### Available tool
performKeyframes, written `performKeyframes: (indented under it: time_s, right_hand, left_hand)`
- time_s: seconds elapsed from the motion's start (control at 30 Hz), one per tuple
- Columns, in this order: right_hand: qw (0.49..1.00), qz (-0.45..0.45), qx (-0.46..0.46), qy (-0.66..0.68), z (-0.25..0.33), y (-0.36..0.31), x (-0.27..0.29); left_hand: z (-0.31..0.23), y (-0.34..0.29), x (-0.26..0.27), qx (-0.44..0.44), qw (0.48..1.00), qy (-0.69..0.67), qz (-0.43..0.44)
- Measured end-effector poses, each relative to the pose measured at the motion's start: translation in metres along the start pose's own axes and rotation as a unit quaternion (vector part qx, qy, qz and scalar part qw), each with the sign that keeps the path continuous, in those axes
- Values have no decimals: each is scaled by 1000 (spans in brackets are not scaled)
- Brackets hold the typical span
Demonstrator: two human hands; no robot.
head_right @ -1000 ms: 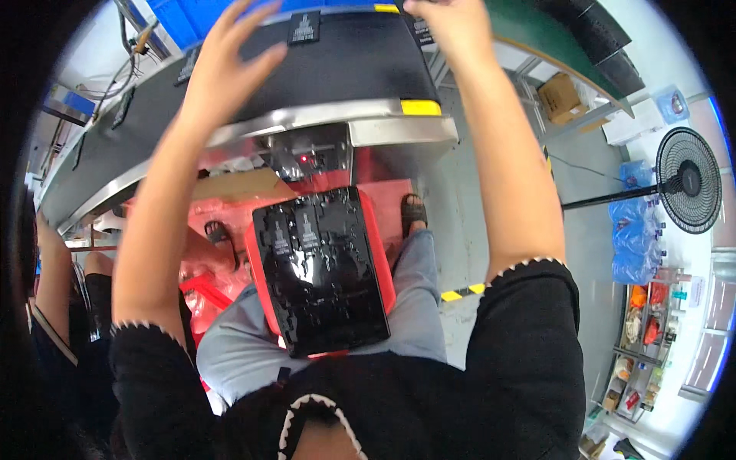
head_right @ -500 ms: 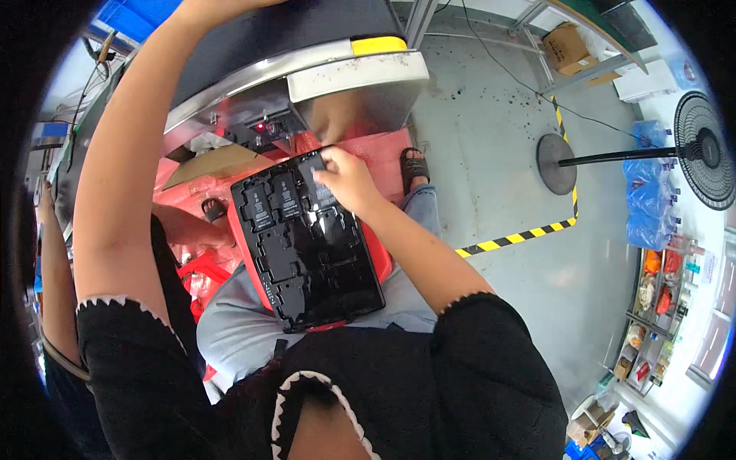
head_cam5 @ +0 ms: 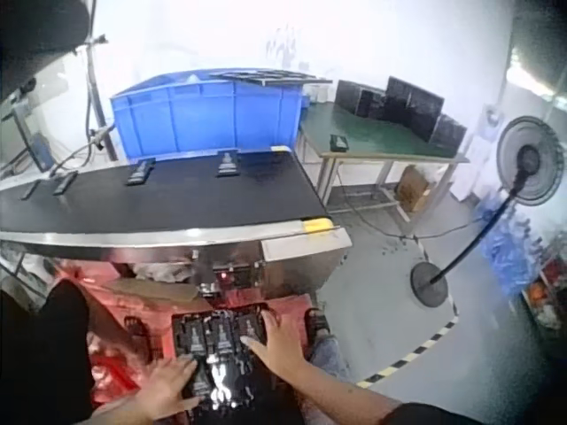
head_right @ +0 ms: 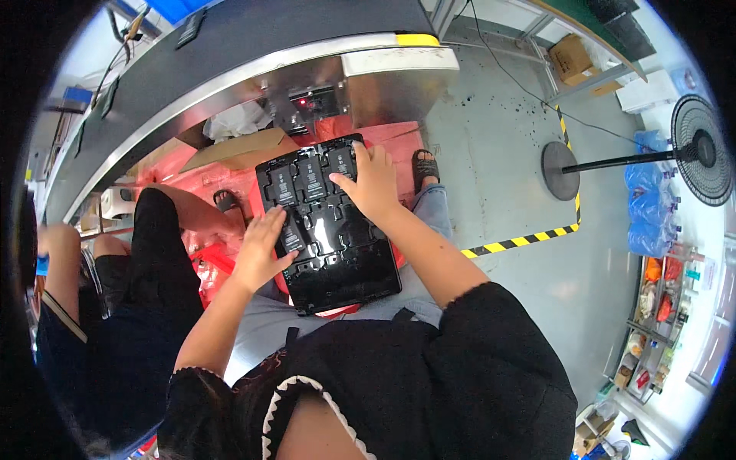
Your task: The person sits on a red stool and repeatedly picks up small black electronic modules from a blue bin. They place each module into a black plastic tray resting on their lap, arranging them in rows. The person continues this repetitive pick-and-place process until the tray is filled.
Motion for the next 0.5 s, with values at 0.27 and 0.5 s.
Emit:
performKeyframes:
  time_s: [0.27,0.5]
  right_hand:
    - [949,33,119,289,121,53,195]
    - [987,-147,-36,-54,11,304,257]
  left_hand:
    - [-1,-18,-36,-13,999,14,32]
    - [-7,-4,-46,6,997,25,79]
Point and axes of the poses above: each hand's wrist, its own y-axis towards the middle knuckle, its own x-axis out of the back of the hand, z = x × y, the point moved 10 cm from there along y, towards the middle knuckle, and after that the axes turned 9 degrees about z, right-handed, at the moved point
